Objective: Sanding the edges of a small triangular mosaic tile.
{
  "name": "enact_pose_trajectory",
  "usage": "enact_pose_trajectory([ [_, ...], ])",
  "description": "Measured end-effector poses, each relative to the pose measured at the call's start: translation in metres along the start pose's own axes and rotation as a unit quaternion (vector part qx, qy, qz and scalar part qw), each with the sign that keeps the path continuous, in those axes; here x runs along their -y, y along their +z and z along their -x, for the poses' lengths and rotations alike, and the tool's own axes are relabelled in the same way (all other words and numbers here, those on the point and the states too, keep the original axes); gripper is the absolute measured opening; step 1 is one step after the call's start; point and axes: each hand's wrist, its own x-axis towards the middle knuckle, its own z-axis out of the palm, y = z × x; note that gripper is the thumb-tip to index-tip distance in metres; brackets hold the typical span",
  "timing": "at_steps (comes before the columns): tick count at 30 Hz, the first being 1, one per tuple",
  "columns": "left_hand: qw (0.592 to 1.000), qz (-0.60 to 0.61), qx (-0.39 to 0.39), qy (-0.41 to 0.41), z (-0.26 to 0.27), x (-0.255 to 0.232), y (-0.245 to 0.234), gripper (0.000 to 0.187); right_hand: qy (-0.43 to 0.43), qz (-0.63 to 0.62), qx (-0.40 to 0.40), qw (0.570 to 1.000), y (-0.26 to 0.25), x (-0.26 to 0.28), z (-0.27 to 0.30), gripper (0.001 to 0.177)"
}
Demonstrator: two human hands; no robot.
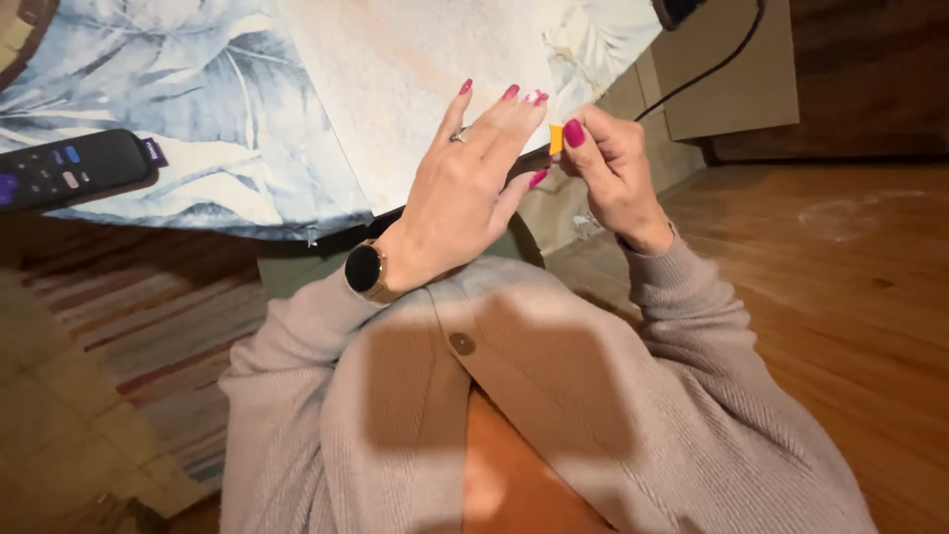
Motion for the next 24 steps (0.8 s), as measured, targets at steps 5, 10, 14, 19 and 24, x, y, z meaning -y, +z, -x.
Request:
enact_pose_trajectory([
  [5, 0.997, 0.041, -0.058, -0.024, 0.003, -0.009, -0.023, 0.05, -0.004, -0.102, 0.05, 0.994, 0.01, 0.008, -0.027, 0.019],
  [10, 0.975, 0.08, -0.198, -0.064, 0.016, -0.014, -0.065, 0.056, -0.073, -0.113, 0.181, 0.974, 0.04, 0.042, -0.071, 0.023],
  [14, 0.939, 0.085, -0.327, -0.059, 0.029, -0.011, -0.085, 0.044, -0.096, -0.165, 0.241, 0.952, 0.079, 0.072, -0.084, 0.02],
  [19, 0.908, 0.092, -0.406, -0.042, 0.046, -0.004, -0.102, 0.031, -0.148, -0.166, 0.257, 0.941, 0.109, 0.086, -0.091, 0.031],
  [24, 0.916, 0.12, -0.381, -0.027, 0.051, 0.007, -0.11, 0.033, -0.115, -0.194, 0.231, 0.946, 0.115, 0.072, -0.097, 0.027],
])
